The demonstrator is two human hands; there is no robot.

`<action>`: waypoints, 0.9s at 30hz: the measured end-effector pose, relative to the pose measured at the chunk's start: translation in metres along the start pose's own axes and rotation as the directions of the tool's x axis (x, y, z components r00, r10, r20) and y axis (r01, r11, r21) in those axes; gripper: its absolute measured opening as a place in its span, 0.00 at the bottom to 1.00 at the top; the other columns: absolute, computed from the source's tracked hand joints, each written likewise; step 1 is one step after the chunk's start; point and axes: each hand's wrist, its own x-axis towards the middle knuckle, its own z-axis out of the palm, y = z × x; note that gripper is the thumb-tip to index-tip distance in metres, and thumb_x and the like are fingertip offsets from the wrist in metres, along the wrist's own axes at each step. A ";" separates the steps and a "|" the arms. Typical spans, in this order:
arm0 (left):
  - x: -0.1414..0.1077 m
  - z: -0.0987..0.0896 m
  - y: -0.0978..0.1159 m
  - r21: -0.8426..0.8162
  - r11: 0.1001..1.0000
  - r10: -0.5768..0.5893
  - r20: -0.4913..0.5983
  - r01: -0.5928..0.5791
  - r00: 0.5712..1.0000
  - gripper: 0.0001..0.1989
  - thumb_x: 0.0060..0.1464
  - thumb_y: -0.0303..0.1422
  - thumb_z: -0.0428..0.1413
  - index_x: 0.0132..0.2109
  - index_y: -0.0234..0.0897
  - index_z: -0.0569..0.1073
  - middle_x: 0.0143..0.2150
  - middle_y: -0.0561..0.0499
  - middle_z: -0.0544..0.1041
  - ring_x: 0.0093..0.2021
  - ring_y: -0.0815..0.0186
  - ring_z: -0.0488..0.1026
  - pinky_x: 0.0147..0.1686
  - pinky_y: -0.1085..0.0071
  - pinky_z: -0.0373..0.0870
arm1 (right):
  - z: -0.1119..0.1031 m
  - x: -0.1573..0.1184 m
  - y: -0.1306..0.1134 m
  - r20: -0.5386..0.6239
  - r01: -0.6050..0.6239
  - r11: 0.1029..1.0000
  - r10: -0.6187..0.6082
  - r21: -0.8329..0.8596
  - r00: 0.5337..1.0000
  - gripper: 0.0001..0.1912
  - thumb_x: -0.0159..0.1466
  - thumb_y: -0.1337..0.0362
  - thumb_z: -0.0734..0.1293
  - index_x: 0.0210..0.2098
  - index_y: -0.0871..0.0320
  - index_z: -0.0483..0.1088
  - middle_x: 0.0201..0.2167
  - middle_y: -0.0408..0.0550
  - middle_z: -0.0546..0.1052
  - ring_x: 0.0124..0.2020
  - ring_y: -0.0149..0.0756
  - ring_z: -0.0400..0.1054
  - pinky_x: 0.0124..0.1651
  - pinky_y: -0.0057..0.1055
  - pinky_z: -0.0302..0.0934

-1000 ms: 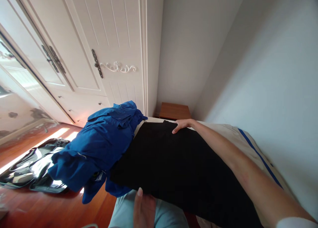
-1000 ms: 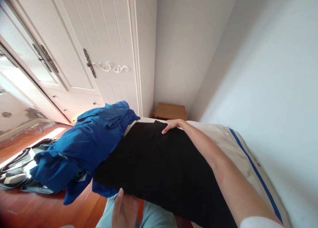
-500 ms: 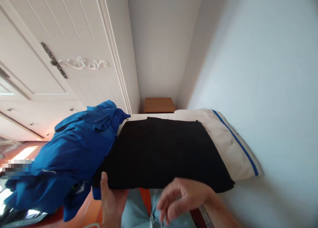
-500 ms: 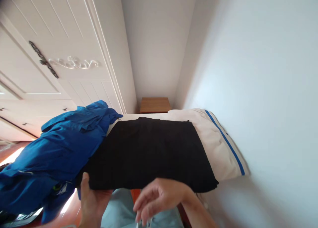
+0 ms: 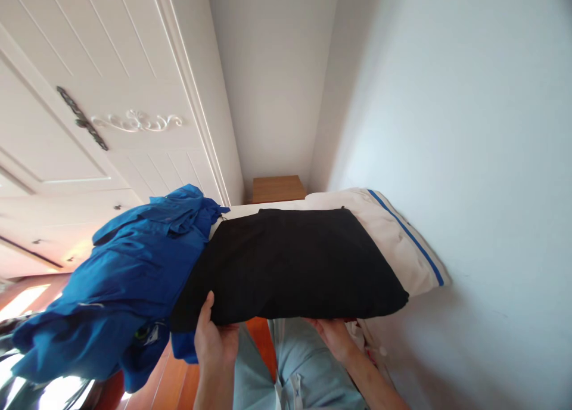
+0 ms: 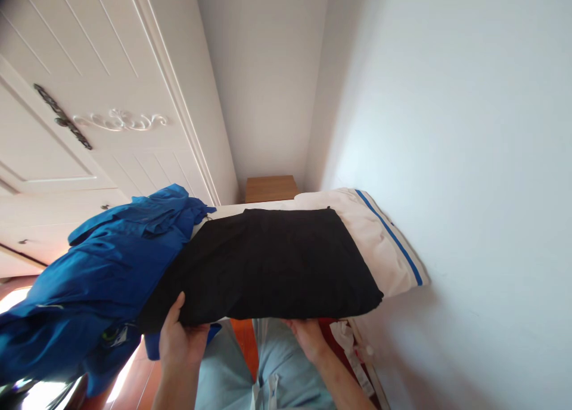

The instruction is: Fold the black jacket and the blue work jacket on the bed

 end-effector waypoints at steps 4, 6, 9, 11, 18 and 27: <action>0.003 -0.008 -0.001 -0.016 1.000 -0.015 -0.023 0.015 1.000 0.22 0.55 0.24 0.59 0.57 0.41 0.75 0.58 0.48 0.77 0.58 0.58 0.73 0.51 0.66 0.77 | -0.003 -0.010 -0.030 -0.357 0.161 0.981 -0.112 0.110 0.927 0.33 0.52 0.46 0.74 0.56 0.39 0.68 0.58 0.42 0.73 0.65 0.50 0.61 0.67 0.55 0.56; 0.004 -0.013 -0.002 -0.024 0.999 -0.022 -0.022 0.022 1.000 0.22 0.55 0.23 0.59 0.57 0.41 0.75 0.56 0.48 0.78 0.57 0.58 0.74 0.51 0.66 0.77 | -0.010 -0.013 -0.050 -0.385 0.218 0.974 -0.178 0.062 0.905 0.32 0.54 0.50 0.74 0.58 0.39 0.67 0.61 0.41 0.70 0.67 0.46 0.57 0.67 0.53 0.56; 0.005 -0.017 -0.003 -0.045 0.998 -0.050 -0.008 0.050 0.999 0.22 0.56 0.23 0.57 0.57 0.41 0.75 0.55 0.48 0.78 0.56 0.59 0.75 0.49 0.67 0.78 | -0.028 -0.016 -0.081 -0.397 0.214 0.975 -0.175 0.055 0.901 0.29 0.49 0.57 0.77 0.51 0.39 0.72 0.58 0.39 0.73 0.65 0.48 0.61 0.66 0.51 0.59; 0.006 -0.020 -0.004 -0.052 0.996 -0.074 -0.009 0.073 0.997 0.22 0.57 0.22 0.57 0.57 0.41 0.75 0.55 0.48 0.78 0.55 0.60 0.75 0.48 0.69 0.79 | -0.041 -0.023 -0.102 -0.398 0.194 0.978 -0.150 0.072 0.905 0.22 0.45 0.61 0.77 0.40 0.42 0.76 0.50 0.40 0.78 0.60 0.52 0.66 0.65 0.53 0.60; 0.009 -0.030 -0.009 -0.055 0.991 -0.121 -0.008 0.120 0.993 0.22 0.58 0.22 0.56 0.58 0.41 0.75 0.53 0.49 0.80 0.55 0.61 0.76 0.47 0.72 0.79 | -0.066 -0.056 -0.179 -0.420 0.288 0.956 -0.236 0.064 0.877 0.27 0.59 0.45 0.68 0.57 0.40 0.70 0.62 0.45 0.70 0.66 0.50 0.60 0.64 0.56 0.58; 0.024 -0.049 -0.016 -0.012 0.995 -0.104 0.006 0.104 0.995 0.22 0.57 0.23 0.58 0.57 0.46 0.76 0.53 0.51 0.80 0.51 0.61 0.78 0.43 0.71 0.80 | -0.137 -0.003 -0.223 -0.360 -0.322 0.929 0.243 -0.181 0.901 0.42 0.55 0.30 0.59 0.51 0.56 0.77 0.40 0.58 0.82 0.44 0.57 0.77 0.51 0.49 0.69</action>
